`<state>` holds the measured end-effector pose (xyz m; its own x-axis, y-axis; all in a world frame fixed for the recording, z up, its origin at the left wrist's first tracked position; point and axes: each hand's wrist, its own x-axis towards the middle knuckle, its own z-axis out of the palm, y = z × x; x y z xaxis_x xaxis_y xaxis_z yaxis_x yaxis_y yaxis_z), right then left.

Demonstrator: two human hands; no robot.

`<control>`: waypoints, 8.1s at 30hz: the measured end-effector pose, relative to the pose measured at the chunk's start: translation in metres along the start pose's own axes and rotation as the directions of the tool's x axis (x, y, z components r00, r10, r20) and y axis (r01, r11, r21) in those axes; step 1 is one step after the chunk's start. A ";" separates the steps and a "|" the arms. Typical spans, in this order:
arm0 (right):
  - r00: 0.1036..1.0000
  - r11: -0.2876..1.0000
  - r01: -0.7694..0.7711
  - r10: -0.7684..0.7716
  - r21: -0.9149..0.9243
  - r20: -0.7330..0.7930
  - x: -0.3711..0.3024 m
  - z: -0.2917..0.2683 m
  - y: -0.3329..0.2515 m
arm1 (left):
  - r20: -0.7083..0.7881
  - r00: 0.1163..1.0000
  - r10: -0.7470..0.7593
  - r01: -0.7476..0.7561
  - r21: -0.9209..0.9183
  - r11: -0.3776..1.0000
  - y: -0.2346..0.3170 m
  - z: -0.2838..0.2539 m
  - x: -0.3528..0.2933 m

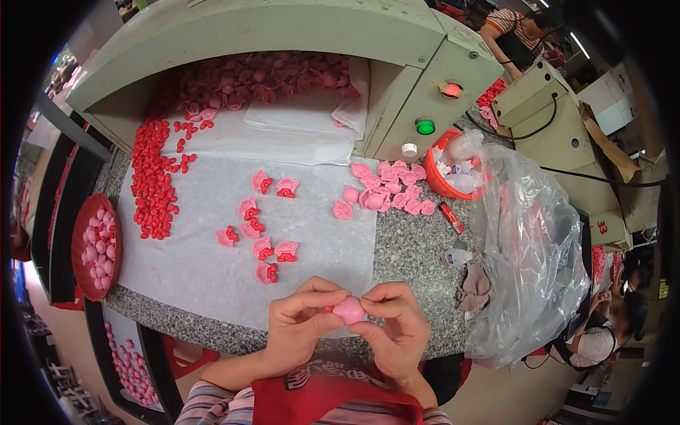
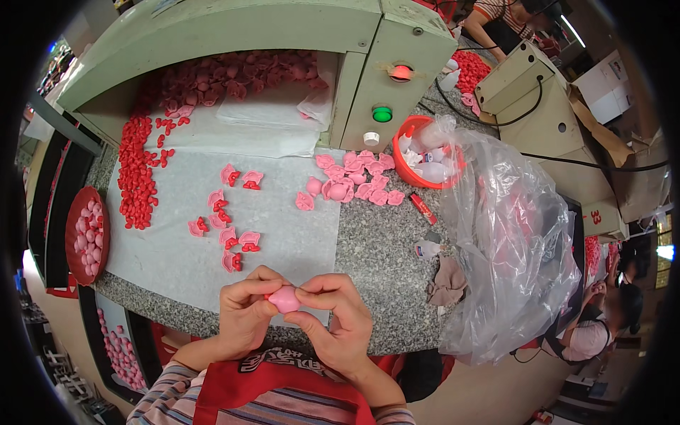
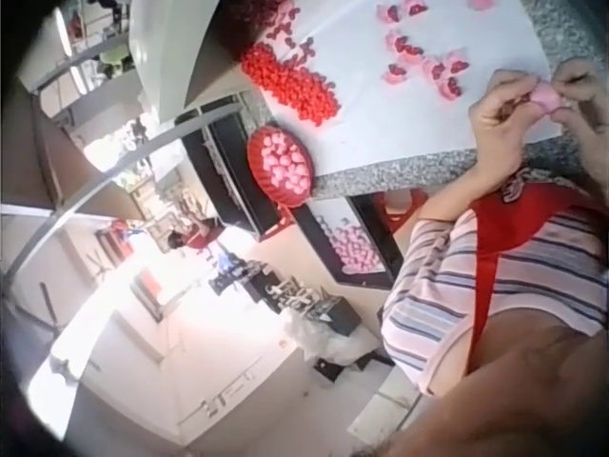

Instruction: Applying glue to small pink plastic toy components and assembling them into flower shapes.

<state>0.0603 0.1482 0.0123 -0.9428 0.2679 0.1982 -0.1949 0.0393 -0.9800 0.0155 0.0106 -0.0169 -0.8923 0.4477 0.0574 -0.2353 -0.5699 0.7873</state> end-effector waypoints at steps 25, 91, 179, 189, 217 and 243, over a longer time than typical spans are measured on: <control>0.996 0.987 0.005 -0.019 -0.164 -0.088 0.004 0.007 0.009 | 0.033 0.977 -0.209 0.191 -0.556 0.809 -0.025 -0.007 0.009; 0.997 0.912 0.072 -0.082 -0.404 -0.007 0.021 0.012 0.003 | 0.172 0.949 -0.264 0.310 -0.370 0.876 -0.010 -0.031 0.025; 0.908 0.732 0.398 -0.401 -0.552 0.123 -0.009 -0.009 -0.033 | 0.073 0.843 -0.533 0.507 -0.439 0.742 0.026 -0.002 0.024; 0.914 0.731 0.386 -0.385 -0.563 0.127 -0.007 -0.006 -0.032 | 0.065 0.847 -0.528 0.499 -0.437 0.748 0.025 -0.002 0.024; 0.897 0.716 0.423 -0.416 -0.555 0.147 -0.003 -0.007 -0.031 | 0.045 0.813 -0.581 0.543 -0.421 0.727 0.027 0.000 0.024; 0.897 0.722 0.412 -0.428 -0.556 0.109 0.002 -0.010 -0.032 | 0.029 0.844 -0.535 0.502 -0.391 0.772 0.026 0.000 0.022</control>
<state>0.0679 0.1573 0.0437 -0.7919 0.1187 0.5990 -0.3789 0.6739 -0.6343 -0.0104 0.0055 0.0048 -0.6166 0.7027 -0.3551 -0.7800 -0.4841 0.3965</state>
